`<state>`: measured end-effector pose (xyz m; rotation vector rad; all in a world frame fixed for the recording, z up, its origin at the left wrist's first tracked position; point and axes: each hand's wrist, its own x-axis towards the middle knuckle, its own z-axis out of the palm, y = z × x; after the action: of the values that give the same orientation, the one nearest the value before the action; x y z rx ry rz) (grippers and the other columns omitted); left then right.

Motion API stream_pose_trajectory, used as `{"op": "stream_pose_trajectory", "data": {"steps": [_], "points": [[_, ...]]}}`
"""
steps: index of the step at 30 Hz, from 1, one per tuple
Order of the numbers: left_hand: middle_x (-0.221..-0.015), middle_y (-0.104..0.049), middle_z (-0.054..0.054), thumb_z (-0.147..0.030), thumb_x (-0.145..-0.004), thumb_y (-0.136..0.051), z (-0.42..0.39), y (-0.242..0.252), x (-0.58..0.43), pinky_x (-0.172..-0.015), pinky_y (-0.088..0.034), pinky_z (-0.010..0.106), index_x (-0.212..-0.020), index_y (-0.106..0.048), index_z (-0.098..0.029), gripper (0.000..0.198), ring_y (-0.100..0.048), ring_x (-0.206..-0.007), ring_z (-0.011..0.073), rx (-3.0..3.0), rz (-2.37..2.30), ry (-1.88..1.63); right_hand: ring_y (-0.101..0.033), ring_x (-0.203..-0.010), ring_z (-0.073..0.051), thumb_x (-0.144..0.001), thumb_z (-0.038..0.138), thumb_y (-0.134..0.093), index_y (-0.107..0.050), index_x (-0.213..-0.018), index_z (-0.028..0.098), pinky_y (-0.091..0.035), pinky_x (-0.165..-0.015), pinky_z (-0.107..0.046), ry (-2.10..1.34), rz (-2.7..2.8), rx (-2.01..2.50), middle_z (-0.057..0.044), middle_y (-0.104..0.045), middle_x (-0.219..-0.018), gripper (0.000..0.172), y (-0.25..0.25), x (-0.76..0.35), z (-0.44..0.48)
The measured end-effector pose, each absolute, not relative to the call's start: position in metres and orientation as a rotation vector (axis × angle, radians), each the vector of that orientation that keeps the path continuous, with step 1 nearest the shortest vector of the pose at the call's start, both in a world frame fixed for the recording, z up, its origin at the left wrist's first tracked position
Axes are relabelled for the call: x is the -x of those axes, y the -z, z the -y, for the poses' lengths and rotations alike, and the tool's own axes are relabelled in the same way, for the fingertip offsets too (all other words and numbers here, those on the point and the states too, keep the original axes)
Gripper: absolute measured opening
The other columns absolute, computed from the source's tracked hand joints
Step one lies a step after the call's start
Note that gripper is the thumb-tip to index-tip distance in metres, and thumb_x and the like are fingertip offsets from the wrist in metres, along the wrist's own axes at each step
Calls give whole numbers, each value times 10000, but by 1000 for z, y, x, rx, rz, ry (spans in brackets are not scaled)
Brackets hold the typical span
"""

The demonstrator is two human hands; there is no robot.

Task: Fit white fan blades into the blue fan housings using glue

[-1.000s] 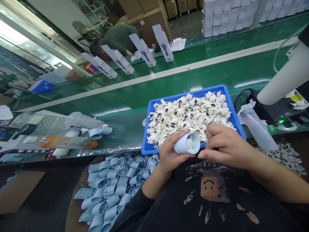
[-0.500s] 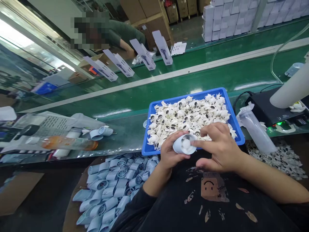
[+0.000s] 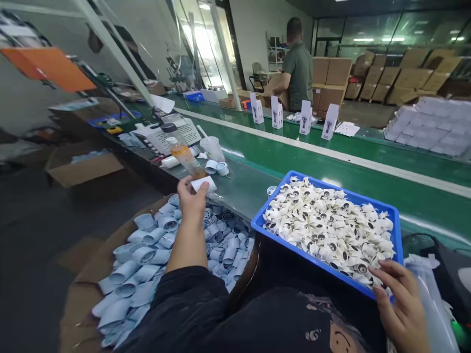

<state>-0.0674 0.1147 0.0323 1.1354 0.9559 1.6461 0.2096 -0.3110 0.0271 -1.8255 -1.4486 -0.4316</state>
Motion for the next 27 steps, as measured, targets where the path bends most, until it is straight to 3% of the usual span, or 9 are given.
{"op": "stream_pose_trajectory", "data": {"steps": [3, 6, 9, 12, 15, 19, 22, 27], "points": [[-1336, -502, 111, -208, -560, -827, -121, -29, 66, -1100, -373, 405, -1127, -561, -197, 627, -420, -1326, 326, -1393, -1124, -1772, -566, -1000, -203, -954, 305, -509, -626, -1058, 227, -470, -843, -338, 457, 1460, 1827, -76, -551, -1110, 175, -22, -206, 306], [-1557, -266, 130, -250, -727, -710, -123, -17, 41, -1181, -214, 516, -1251, -579, -211, 541, -215, -1451, 372, -1969, -1374, -1353, -579, -1015, -197, -959, 293, -502, -630, -1051, 227, -498, -828, -324, 469, 1490, 1809, -78, -563, -1109, 171, -21, -202, 297], [-1450, -459, 118, -227, -727, -682, -131, 0, 9, -1127, -263, 609, -1194, -653, -264, 470, -378, -1360, 407, -2083, -1333, -859, -601, -1008, -191, -962, 299, -498, -642, -1035, 225, -530, -800, -308, 481, 1545, 1788, -76, -584, -1093, 177, -24, -198, 290], [-1255, -615, 104, -160, -638, -724, -148, 11, -8, -1114, -295, 600, -1009, -736, -252, 382, -517, -1234, 396, -1955, -1262, -828, -633, -964, -171, -960, 287, -507, -658, -1003, 225, -552, -762, -277, 463, 1598, 1764, -69, -603, -1081, 169, -27, -196, 289], [-1173, -640, 89, -135, -634, -715, -164, 17, -10, -1105, -363, 506, -963, -735, -235, 344, -543, -1207, 344, -1753, -1239, -927, -647, -954, -159, -963, 291, -508, -667, -994, 228, -556, -777, -263, 445, 1602, 1784, -60, -618, -1072, 173, -30, -196, 295], [-1189, -605, 88, -273, -820, -578, -171, 27, -10, -856, -559, 383, -1147, -623, -253, 330, -620, -1070, 259, -1357, -1233, -1137, -647, -963, -154, -972, 318, -496, -671, -981, 235, -557, -805, -257, 433, 1583, 1829, -51, -636, -1051, 195, -31, -198, 301], [-1116, -618, 72, -280, -889, -460, -166, 33, -13, -726, -583, 335, -1190, -533, -290, 309, -661, -940, 211, -1078, -1187, -1228, -652, -949, -152, -971, 325, -499, -675, -964, 237, -562, -803, -260, 423, 1585, 1827, -47, -644, -1032, 197, -33, -198, 299], [-987, -634, 25, -228, -862, -447, -143, 33, -10, -761, -581, 325, -1125, -474, -301, 275, -673, -913, 171, -839, -1024, -1270, -663, -925, -151, -959, 310, -514, -680, -957, 236, -570, -781, -257, 378, 1601, 1800, -46, -654, -1016, 182, -33, -199, 294]]}}
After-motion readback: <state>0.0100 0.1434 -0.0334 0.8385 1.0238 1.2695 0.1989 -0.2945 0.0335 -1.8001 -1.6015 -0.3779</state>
